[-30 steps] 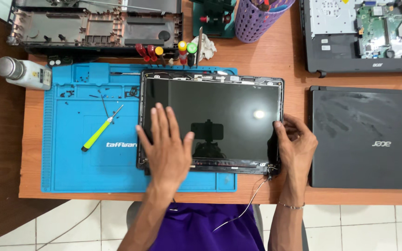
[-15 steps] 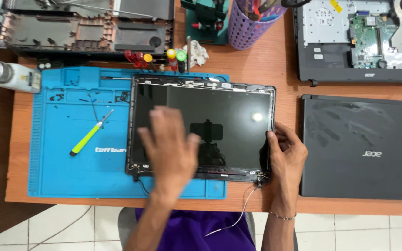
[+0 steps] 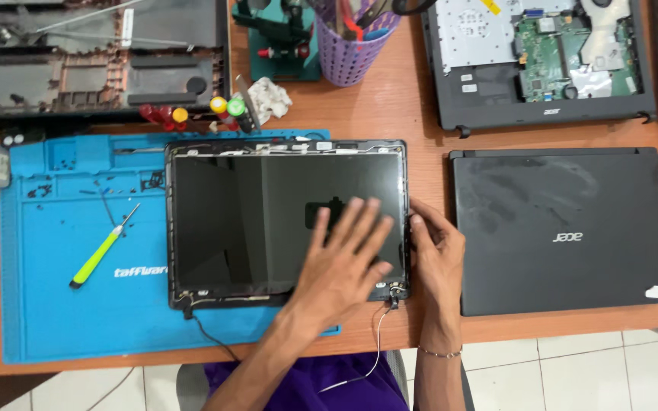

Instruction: The person removes a laptop screen panel from the lid assembly, disconnects the display cable from the back of the panel, connects the cable to a replacement screen, and fits the new panel into the lid housing.

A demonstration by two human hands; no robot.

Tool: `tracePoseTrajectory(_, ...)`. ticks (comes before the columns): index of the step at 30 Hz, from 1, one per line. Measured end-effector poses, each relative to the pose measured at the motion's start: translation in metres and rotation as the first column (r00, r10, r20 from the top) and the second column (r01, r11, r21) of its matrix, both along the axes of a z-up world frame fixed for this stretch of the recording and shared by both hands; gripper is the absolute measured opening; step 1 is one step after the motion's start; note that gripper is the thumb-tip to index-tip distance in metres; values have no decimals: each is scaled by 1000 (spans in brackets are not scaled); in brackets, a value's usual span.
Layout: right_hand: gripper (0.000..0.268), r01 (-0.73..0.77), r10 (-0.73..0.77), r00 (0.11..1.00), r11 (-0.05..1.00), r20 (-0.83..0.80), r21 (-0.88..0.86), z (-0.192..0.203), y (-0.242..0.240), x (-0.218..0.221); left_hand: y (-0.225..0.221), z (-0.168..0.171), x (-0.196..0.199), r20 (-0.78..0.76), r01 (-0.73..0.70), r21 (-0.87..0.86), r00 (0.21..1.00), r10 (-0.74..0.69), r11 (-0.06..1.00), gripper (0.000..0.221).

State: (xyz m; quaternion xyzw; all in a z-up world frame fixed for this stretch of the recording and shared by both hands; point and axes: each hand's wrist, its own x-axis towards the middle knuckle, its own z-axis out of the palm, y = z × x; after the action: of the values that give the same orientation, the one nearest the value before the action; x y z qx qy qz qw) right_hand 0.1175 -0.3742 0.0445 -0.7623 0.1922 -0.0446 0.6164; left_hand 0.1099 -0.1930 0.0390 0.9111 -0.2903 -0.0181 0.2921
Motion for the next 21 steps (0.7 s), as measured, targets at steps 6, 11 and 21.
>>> tracePoseTrajectory(6, 40, 33, -21, 998, 973, -55, 228, -19, -8, -4, 26, 3, 30, 107, -506, 69, 861, 497, 860, 75)
tracePoseTrajectory(11, 64, -10, 9, 1000, 895, 4, 446, -21, -11, -3, -22, 5, 38, 115, -301, 78, 950, 292, 950, 78)
tracePoseTrajectory(21, 77, -60, 40, 998, 870, 51, 489, -13, -10, -6, 10, 12, 34, 73, 13, 95, 997, -20, 995, 60)
